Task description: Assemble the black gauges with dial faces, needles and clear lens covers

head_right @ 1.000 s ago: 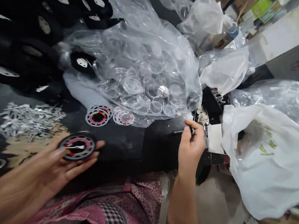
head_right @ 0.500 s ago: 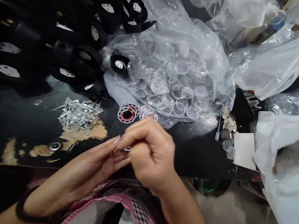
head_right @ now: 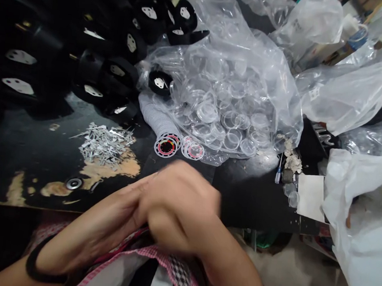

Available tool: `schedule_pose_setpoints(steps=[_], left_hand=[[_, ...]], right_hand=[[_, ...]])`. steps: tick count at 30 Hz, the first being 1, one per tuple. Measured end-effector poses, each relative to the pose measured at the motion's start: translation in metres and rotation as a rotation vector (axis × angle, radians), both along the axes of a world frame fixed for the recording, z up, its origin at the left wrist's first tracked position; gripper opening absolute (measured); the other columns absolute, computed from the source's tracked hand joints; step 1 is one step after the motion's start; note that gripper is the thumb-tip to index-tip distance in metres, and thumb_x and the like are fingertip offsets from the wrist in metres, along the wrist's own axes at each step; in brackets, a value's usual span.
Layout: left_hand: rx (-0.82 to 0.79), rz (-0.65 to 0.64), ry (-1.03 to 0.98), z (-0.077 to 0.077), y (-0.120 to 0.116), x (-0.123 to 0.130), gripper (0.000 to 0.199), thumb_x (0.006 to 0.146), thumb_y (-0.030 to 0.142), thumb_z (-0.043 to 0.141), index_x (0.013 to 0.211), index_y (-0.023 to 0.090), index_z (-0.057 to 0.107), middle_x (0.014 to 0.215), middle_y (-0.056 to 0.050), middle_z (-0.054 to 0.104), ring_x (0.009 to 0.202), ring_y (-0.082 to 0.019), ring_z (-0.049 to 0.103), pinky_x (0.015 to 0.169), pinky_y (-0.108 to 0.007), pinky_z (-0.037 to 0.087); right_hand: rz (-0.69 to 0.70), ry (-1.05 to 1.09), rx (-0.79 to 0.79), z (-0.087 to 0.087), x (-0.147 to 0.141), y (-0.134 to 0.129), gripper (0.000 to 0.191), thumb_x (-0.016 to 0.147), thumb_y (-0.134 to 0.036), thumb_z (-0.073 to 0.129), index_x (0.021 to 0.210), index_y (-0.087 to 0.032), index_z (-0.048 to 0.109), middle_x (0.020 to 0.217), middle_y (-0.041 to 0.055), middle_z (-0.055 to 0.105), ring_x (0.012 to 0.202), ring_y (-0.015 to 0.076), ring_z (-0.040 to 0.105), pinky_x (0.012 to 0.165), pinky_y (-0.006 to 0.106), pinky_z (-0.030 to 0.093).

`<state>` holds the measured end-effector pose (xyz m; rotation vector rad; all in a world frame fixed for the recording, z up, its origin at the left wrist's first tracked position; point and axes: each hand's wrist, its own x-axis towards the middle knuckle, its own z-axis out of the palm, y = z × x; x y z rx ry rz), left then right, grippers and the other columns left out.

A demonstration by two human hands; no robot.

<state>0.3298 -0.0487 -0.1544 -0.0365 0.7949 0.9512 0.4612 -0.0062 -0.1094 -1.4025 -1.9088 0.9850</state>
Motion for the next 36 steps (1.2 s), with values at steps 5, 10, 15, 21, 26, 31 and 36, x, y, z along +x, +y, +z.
schedule_pose_setpoints(steps=[5,10,15,21,26,31,36], left_hand=[[0.037,0.0,0.046,0.0,0.001,-0.001,0.011,0.079,0.024,0.082,0.087,0.019,0.077,0.091,-0.001,0.075,0.085,-0.013,0.07,0.073,-0.018,0.058],[-0.026,-0.043,0.054,0.001,0.001,-0.003,0.02,0.091,0.032,0.07,0.102,0.018,0.076,0.113,-0.008,0.077,0.104,-0.021,0.071,0.092,-0.032,0.059],[-0.031,-0.025,0.066,-0.001,-0.001,-0.003,0.023,0.094,0.03,0.064,0.112,0.018,0.074,0.127,-0.011,0.072,0.121,-0.027,0.064,0.102,-0.039,0.056],[0.036,0.059,0.225,0.006,0.004,-0.004,0.035,0.088,0.039,0.07,0.121,0.025,0.072,0.135,-0.008,0.069,0.129,-0.028,0.059,0.095,-0.033,0.06],[0.122,0.049,0.332,0.016,0.006,-0.004,0.035,0.087,0.044,0.071,0.118,0.028,0.075,0.128,-0.005,0.073,0.12,-0.027,0.065,0.088,-0.03,0.061],[0.11,0.045,0.375,0.012,0.004,-0.004,0.032,0.081,0.042,0.078,0.111,0.032,0.078,0.125,-0.003,0.074,0.121,-0.028,0.065,0.092,-0.032,0.059],[0.096,0.085,0.381,0.006,0.004,-0.007,0.029,0.08,0.041,0.08,0.108,0.035,0.079,0.126,0.001,0.074,0.119,-0.021,0.066,0.087,-0.023,0.058]], right_hand=[[0.321,0.317,0.289,-0.006,-0.011,0.011,0.024,0.092,-0.016,0.044,0.069,-0.023,0.051,0.07,-0.0014,0.056,0.07,0.011,0.057,0.068,0.027,0.051],[-0.058,0.581,0.471,0.007,0.04,0.016,0.022,0.085,-0.01,0.046,0.078,-0.023,0.062,0.069,-0.0016,0.056,0.064,0.0131,0.056,0.064,0.029,0.05],[-0.527,0.422,0.337,-0.022,0.118,0.031,0.016,0.078,-0.014,0.044,0.077,-0.022,0.057,0.058,-0.0046,0.049,0.051,0.0119,0.048,0.056,0.028,0.043],[-0.535,0.059,0.383,-0.014,0.135,0.024,0.021,0.081,-0.011,0.047,0.077,-0.021,0.066,0.077,0.002,0.065,0.078,0.0191,0.061,0.079,0.038,0.046],[-0.097,-0.272,0.465,0.014,0.067,0.005,0.018,0.091,-0.013,0.054,0.096,-0.022,0.069,0.095,0.0031,0.07,0.096,0.0194,0.061,0.092,0.036,0.043],[0.276,-0.44,0.375,0.002,0.01,0.004,0.012,0.096,-0.02,0.056,0.098,-0.016,0.067,0.091,0.0053,0.071,0.087,0.0216,0.059,0.082,0.036,0.039],[0.292,-0.571,0.481,-0.004,0.005,0.008,0.015,0.098,-0.021,0.052,0.088,-0.017,0.063,0.086,0.0048,0.067,0.082,0.0217,0.056,0.078,0.036,0.035]])
